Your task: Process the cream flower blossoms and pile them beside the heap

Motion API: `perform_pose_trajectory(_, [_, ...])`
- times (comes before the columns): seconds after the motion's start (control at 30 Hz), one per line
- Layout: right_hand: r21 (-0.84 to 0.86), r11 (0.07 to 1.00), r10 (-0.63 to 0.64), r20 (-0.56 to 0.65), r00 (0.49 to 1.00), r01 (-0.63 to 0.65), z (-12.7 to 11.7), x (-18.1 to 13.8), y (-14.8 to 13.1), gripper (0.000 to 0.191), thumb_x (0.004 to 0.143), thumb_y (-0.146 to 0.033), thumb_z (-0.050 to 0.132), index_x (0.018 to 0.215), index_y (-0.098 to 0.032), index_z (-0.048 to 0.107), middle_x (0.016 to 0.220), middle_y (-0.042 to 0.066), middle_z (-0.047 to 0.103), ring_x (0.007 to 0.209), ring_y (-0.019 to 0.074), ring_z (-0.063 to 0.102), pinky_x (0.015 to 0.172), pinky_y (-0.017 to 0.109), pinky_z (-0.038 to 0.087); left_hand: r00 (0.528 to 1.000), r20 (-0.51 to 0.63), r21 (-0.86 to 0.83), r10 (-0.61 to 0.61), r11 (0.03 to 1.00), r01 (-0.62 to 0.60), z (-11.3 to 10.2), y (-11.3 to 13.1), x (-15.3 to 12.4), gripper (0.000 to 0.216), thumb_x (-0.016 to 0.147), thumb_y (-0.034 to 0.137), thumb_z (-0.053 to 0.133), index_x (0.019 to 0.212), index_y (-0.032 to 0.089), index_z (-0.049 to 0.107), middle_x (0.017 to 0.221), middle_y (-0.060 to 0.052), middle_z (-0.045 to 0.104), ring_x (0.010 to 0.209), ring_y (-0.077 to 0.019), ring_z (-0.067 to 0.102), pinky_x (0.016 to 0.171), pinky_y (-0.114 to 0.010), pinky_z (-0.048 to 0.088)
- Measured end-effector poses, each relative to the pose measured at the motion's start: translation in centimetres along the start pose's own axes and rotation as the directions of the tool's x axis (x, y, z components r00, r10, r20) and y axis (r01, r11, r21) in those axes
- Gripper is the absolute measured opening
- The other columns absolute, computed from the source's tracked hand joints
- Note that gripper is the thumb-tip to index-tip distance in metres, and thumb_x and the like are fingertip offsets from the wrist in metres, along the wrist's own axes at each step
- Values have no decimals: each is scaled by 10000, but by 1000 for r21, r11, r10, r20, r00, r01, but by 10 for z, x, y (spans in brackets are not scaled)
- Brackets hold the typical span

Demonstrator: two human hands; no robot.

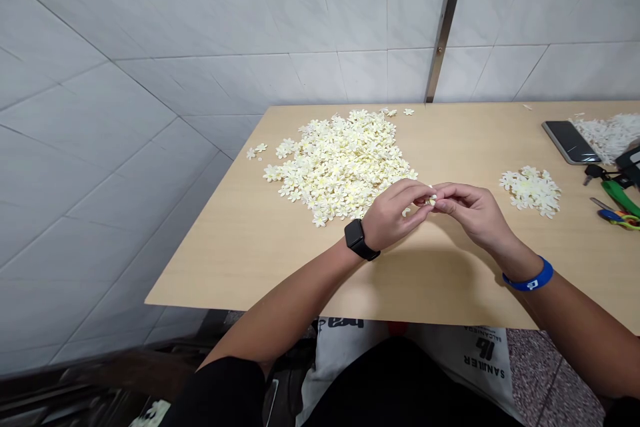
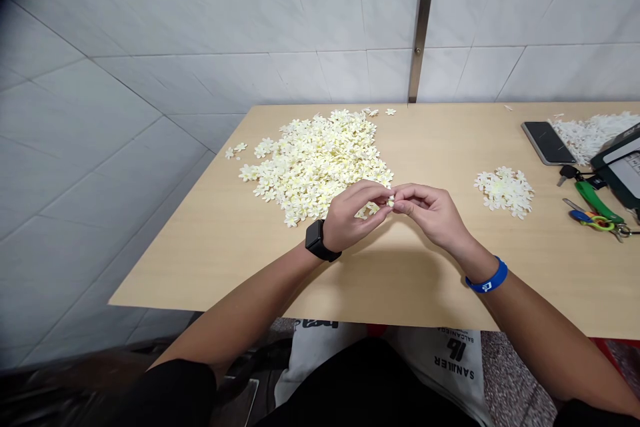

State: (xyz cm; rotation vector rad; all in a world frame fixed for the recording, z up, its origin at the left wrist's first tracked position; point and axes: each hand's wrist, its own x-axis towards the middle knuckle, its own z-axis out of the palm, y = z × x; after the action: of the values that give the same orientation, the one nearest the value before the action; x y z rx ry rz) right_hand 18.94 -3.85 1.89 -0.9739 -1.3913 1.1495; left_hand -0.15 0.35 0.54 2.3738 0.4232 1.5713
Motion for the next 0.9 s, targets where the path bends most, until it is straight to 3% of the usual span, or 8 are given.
perform_pose_trajectory(0.3, [-35,999,-2,43,999,4,1,0,-4,164,874,-386,775,855,-224,764,1016,54,765,979,206,710,929,358,565,1000,1,-15,-27,1000,27,1,0,0,197,938,168,668,1132,186,642,990,-60,710,840,-115,673,751,-255,588])
perform_pose_trajectory(0.67, [-4,993,117,-61,991,-117,5,-1,-8,347,758,-517,845,791,-203,702,972,56,738,853,185,710,841,379,659,983,37,-83,-178,980,180,-1,1,0,157,927,225,669,1078,186,644,919,-44,676,827,-125,634,734,-262,570])
perform_pose_trajectory(0.9, [-25,993,115,-77,990,-117,5,-1,-7,351,763,-512,838,801,-194,693,844,29,690,775,160,683,763,360,682,986,3,-12,-165,986,165,2,-2,-4,170,912,183,638,1082,176,638,931,-52,674,823,-124,630,713,-250,579])
